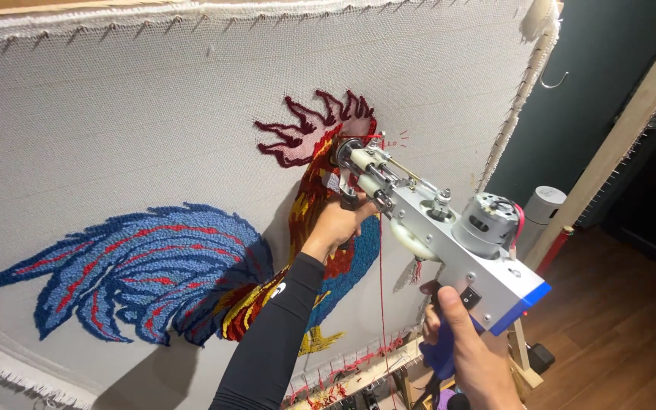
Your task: Use a tufting gun to stitch yarn into a rug canvas with a rooster design.
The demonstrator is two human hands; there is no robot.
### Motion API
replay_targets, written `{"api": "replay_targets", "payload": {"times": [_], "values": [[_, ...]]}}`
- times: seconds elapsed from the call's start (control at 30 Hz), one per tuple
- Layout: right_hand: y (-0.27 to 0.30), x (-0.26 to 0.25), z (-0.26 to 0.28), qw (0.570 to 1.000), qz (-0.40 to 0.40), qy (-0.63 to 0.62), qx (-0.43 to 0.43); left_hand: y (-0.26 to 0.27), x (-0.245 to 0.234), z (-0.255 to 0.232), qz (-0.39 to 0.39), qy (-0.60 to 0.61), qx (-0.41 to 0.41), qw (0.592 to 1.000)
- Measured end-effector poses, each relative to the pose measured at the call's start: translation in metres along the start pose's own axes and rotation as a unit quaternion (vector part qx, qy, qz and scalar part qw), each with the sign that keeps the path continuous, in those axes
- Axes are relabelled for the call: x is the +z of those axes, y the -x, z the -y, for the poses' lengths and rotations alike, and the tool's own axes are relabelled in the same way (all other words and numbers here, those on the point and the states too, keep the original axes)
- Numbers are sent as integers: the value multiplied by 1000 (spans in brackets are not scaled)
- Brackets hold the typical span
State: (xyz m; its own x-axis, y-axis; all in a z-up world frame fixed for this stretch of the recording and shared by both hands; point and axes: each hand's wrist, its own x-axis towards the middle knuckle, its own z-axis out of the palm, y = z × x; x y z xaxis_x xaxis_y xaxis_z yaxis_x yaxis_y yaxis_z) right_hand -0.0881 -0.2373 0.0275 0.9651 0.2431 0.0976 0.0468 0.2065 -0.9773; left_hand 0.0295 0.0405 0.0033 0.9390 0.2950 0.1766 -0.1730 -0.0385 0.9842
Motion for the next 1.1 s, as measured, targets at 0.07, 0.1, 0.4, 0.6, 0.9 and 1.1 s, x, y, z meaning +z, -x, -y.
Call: {"api": "replay_targets", "payload": {"times": [0.07,0.1,0.4,0.6,0.9,1.1], "values": [[-4,-1,-12,991,39,-102,73,3,-4,-5,6,-53,-2,999],[-6,-2,-13,991,40,-102,73,4,-4,-7,5,-53,-2,999],[-12,1,-12,986,42,-134,91,-7,-9,-9,10,-94,-17,995],[-13,-1,-18,987,35,-137,80,-7,-10,-14,14,-134,-37,990],[-22,-8,-23,982,57,-161,84,-10,-9,-28,35,-203,-11,978],[-27,-13,-26,976,59,-176,116,-15,-7,-27,45,-144,28,988]]}}
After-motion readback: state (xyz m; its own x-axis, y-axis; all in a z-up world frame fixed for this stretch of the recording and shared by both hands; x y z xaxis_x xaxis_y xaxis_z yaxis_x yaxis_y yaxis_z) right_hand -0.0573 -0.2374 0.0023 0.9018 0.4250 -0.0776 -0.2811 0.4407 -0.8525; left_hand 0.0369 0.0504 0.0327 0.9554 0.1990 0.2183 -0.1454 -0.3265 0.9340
